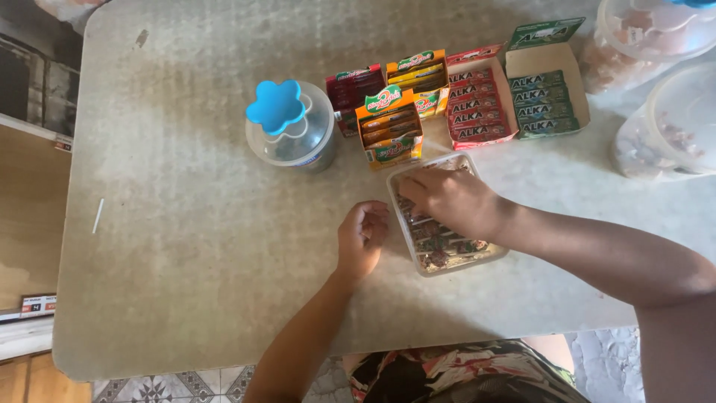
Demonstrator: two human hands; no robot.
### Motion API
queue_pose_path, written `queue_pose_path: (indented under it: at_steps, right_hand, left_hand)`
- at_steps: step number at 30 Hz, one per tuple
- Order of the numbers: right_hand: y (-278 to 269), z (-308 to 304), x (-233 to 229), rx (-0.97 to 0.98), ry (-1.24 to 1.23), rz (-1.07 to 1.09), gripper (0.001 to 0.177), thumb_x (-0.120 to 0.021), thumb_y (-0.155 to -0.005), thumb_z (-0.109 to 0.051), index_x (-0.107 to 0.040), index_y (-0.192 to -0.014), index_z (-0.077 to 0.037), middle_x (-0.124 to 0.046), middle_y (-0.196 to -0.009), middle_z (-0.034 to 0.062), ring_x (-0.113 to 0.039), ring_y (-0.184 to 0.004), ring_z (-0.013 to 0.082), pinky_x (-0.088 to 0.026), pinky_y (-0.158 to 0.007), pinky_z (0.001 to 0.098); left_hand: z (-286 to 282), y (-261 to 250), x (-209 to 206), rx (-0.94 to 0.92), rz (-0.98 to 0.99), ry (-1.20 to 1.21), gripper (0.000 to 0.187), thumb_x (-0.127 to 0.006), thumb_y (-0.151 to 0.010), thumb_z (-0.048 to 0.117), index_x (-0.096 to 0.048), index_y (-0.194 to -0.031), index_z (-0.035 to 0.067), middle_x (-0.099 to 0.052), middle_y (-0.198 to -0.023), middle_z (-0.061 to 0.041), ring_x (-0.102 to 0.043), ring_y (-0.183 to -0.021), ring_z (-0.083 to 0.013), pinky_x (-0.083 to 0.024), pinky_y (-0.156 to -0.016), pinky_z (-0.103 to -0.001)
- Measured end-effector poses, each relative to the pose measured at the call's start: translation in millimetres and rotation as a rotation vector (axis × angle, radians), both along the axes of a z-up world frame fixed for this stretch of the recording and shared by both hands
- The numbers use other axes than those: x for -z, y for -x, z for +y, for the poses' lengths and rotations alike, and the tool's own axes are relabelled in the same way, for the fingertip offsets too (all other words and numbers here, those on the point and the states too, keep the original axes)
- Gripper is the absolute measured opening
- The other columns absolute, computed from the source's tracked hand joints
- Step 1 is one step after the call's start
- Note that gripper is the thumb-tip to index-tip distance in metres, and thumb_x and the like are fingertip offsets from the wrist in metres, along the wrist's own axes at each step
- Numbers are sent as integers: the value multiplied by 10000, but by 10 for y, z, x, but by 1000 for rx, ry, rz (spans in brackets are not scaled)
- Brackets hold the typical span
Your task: Organizing lollipops by picking them up individually from a table and placing them into a small plastic basket.
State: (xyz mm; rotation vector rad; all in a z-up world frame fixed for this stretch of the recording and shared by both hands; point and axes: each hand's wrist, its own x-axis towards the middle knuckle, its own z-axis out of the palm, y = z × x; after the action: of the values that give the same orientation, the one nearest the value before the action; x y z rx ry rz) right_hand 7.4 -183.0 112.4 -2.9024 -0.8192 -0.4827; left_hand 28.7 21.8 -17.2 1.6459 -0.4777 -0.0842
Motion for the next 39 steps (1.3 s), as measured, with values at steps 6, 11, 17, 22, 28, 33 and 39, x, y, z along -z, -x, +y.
queue_pose_path:
  at_steps: [6, 11, 17, 22, 28, 33, 39]
  right_hand:
    - [7, -92, 71, -98, -65, 50, 225, -686, -782, -206, -668, -964, -74, -668, -794, 77, -689, -705, 186, -569, -622, 235]
    - [19, -107, 145, -115, -116, -40, 198, -702, -788, -174, -675, -958, -78, -667, -793, 83, -691, -729, 191, -559, -656, 234]
    - [17, -499, -271, -36, -485, 42, 160, -624, -892, -59, -662, -1030, 11, -655, -865, 201, -684, -802, 347, -550, -710, 386]
    - [-173, -895, 182, 133, -407, 25, 139, -675, -883, -113, -681, -1010, -56, -671, -846, 106, -687, -788, 267, -553, -719, 340]
    - [-140, -957, 916, 203, -253, 39, 282, -642, -818, -218, -636, -1080, -112, -662, -969, 90, -671, -878, 272, -563, -741, 383]
    - [-188, -1075, 1262, 191, -225, -43, 189, -585, -852, -265, -618, -987, -136, -593, -1060, 7, -667, -902, 220, -556, -732, 304]
    - [-61, -925, 534, 82, -238, 50, 65, -587, -854, -100, -610, -906, -68, -629, -928, 64, -662, -871, 260, -549, -713, 305]
  left_hand:
    - [-16, -7, 54, 6, -3, -12, 252, -553, -842, 55, -606, -1085, 13, -626, -895, -150, -648, -750, -247, -567, -640, -342]
    - [-15, -1, 35, 9, -14, -51, 241, -550, -838, 43, -604, -1070, 7, -631, -883, -160, -656, -739, -263, -569, -625, -349]
    - [0, 1, 59, 25, -22, -26, 226, -572, -845, 49, -614, -1067, 32, -628, -880, -124, -651, -754, -229, -572, -638, -341]
    - [-5, 11, -19, 42, -50, -53, 215, -571, -850, 22, -618, -1059, 33, -638, -884, -114, -661, -770, -229, -576, -638, -332]
    - [0, 19, -42, 24, -74, -65, 202, -562, -858, -11, -623, -1044, 39, -636, -874, -108, -654, -754, -222, -578, -635, -328]
    - [-12, 24, -77, 28, -107, -74, 196, -543, -872, -15, -619, -1044, 41, -630, -870, -100, -649, -766, -208, -571, -641, -324]
    - [-15, 24, -76, 25, -65, -69, 201, -552, -852, -56, -619, -1020, 30, -635, -861, -108, -643, -750, -216, -576, -630, -335]
